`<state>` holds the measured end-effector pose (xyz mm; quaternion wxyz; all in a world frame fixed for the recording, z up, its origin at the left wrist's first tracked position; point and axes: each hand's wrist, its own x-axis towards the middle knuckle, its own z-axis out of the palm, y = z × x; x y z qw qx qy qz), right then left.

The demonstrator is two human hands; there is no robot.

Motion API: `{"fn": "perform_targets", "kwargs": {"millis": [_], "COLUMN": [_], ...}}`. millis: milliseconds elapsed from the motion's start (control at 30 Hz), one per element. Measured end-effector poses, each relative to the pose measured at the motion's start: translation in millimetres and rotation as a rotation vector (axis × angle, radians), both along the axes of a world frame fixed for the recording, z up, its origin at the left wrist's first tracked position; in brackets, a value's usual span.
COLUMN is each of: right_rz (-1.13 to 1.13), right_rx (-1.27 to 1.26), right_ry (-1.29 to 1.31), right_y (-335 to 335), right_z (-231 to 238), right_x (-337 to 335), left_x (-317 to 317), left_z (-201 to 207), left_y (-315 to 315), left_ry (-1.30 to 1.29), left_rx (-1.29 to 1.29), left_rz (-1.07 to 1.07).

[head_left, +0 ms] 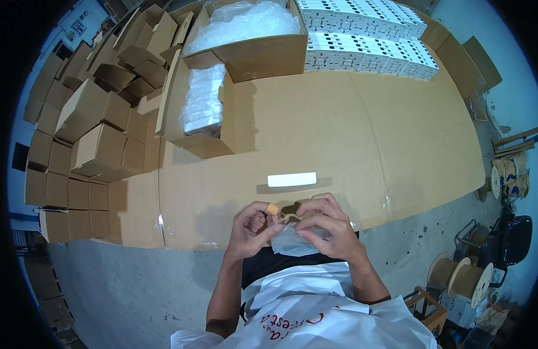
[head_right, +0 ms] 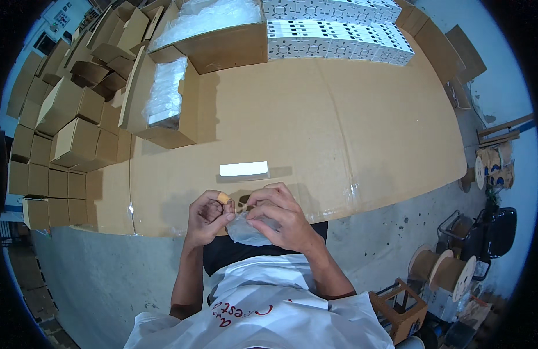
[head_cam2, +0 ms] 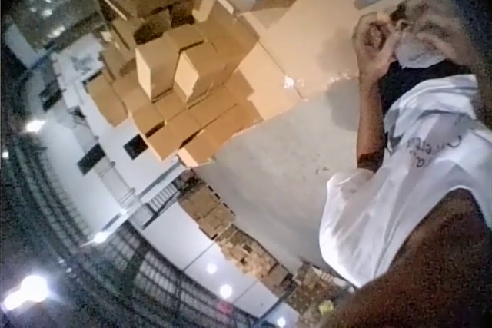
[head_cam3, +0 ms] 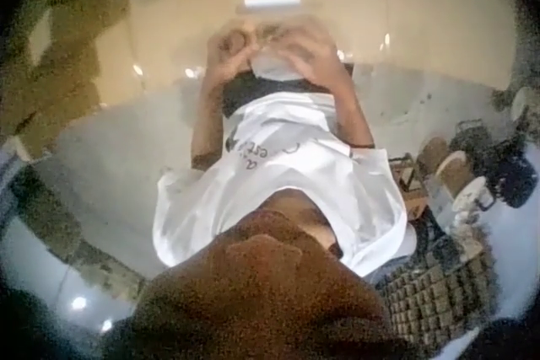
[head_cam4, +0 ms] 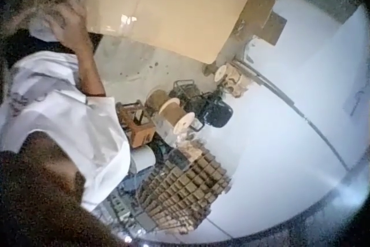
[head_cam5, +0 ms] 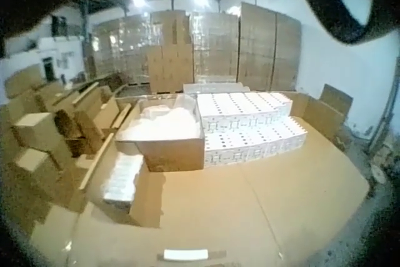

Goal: Packing small product boxes into larger cardboard shipping boxes on a warehouse table.

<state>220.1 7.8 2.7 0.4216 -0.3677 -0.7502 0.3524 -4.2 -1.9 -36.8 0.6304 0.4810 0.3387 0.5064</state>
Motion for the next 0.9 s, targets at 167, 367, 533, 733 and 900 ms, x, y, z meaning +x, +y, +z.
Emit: {"fn": "perform_targets", "kwargs": {"millis": [167,367,533,733,900], "right_rz": [0.115,0.224,0.180,0.255,0.260], "right_rx": [-0.009,-0.335,-0.723,-0.382,-0.200], "right_ry": [0.076,0.184,0.227,-0.017,0.094], "right_y": [5.5,8.8,8.1,12.8,15.8], "right_z": [-7.1,-21.0,-17.1,-0.9,2.0], "right_x": [2.0,14.1,23.3,28.9,23.0], "left_x": [-3.3,-7.1,-15.8,-35.1,1.7], "left_z": [-1.0,-1.2,-0.9,2.2,23.3], "left_y": [1.1,0.6,2.4,9.9,-9.9], "left_ry": [0.060,-0.099,-0.253,0.187,0.018], "left_rx": [-0.038,0.004,0.074,0.214,0.040], "left_rz": [-0.066,-0.100,-0.114,-0.292,0.154]}}
